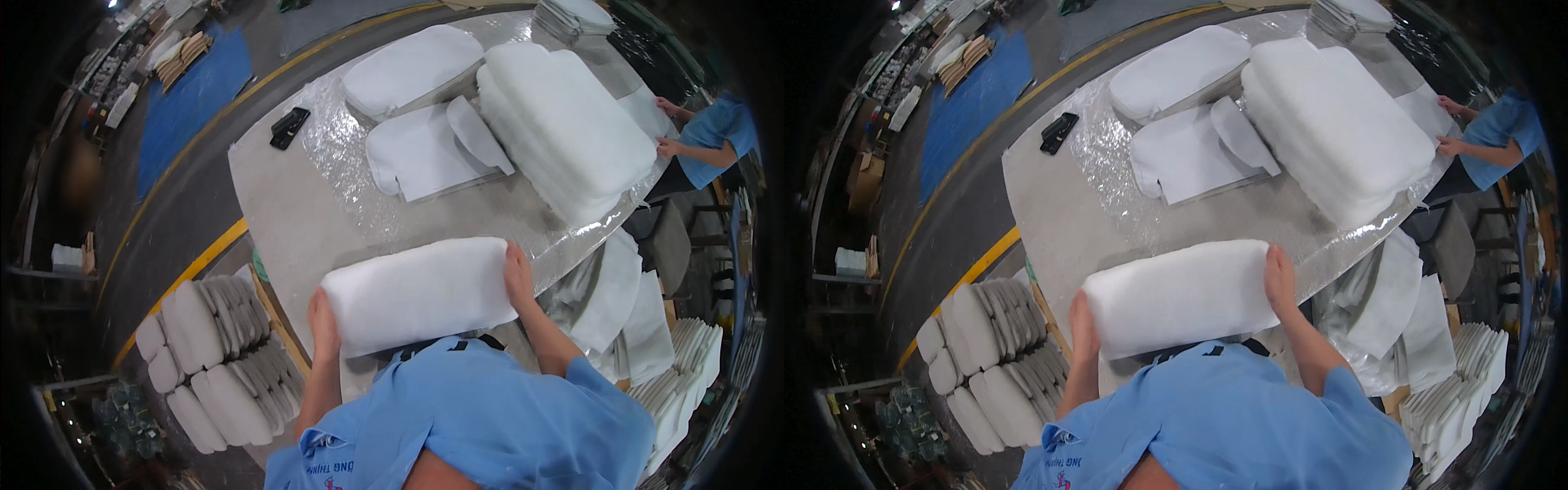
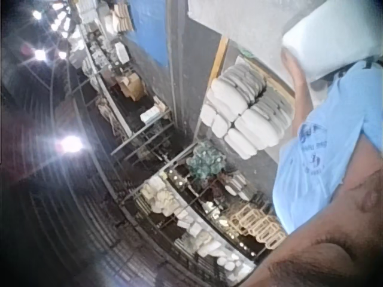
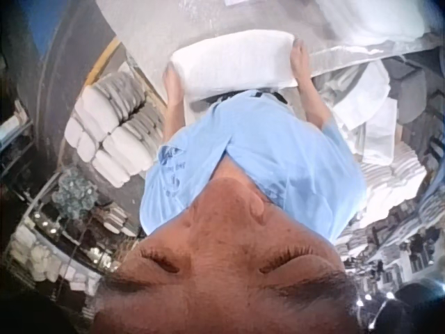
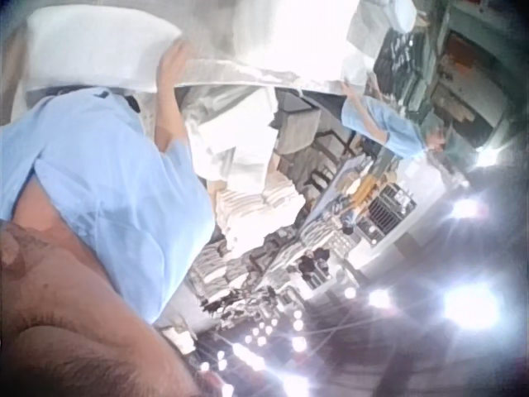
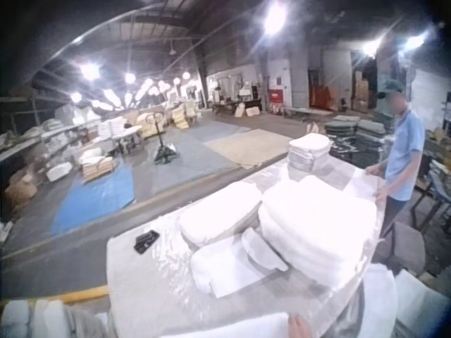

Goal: The person wraps white foam cushions in white fabric covers on a table. They pick up each cushion, place it into a cover, smooth the fabric, and stack the finished items. A coworker performs similar wrapping at the same table.

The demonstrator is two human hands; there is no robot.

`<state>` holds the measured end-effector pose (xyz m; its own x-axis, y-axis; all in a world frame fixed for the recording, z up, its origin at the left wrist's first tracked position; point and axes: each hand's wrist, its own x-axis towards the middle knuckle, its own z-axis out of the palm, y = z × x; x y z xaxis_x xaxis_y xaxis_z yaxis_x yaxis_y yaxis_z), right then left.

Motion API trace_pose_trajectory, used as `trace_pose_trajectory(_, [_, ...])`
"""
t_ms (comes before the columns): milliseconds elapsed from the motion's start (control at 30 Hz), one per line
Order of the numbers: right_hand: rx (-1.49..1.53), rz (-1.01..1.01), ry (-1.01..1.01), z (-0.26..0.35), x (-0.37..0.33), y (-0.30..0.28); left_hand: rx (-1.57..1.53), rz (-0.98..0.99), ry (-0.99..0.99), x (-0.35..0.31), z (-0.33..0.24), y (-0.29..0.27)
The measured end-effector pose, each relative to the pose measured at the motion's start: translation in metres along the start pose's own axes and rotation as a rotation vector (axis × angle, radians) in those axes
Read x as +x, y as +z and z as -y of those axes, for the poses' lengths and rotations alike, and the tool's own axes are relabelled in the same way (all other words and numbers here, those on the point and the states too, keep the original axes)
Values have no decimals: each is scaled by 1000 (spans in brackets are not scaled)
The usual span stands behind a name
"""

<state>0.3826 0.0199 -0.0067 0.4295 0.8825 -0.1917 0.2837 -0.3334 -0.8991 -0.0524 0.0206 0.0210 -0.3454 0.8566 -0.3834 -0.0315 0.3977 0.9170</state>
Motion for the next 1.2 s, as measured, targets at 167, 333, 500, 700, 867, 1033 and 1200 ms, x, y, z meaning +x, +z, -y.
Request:
trace_pose_trajectory(167, [783, -151, 84, 16, -34, -27, -400, -78, 112, -53, -53, 5])
trace_pose_trajectory(333, [777, -151, 21, 17, -24, -18, -512, -194, -9, -31, -17, 4])
trace_pose_trajectory(500, [767, -101, 8, 17, -23, -17, -558, -125, -24, -31, -1, -8])
trace_pose_trajectory(700, [713, -118, -1, 12, -22, -16, -186, -102, 135, -30, -11, -26])
trace_pose_trajectory(867, [738, -118, 1, 13, -27, -18, 428, -52, 701, -62, -87, -1])
trace_pose_trajectory(1033, [668, -125, -8, 17, -21, -18, 1072, 480, 763, -85, -134, 44])
trace_pose_trajectory(1200, [628, -148, -18, 19, -22, -17, 1230, 587, 615, -76, -136, 54])
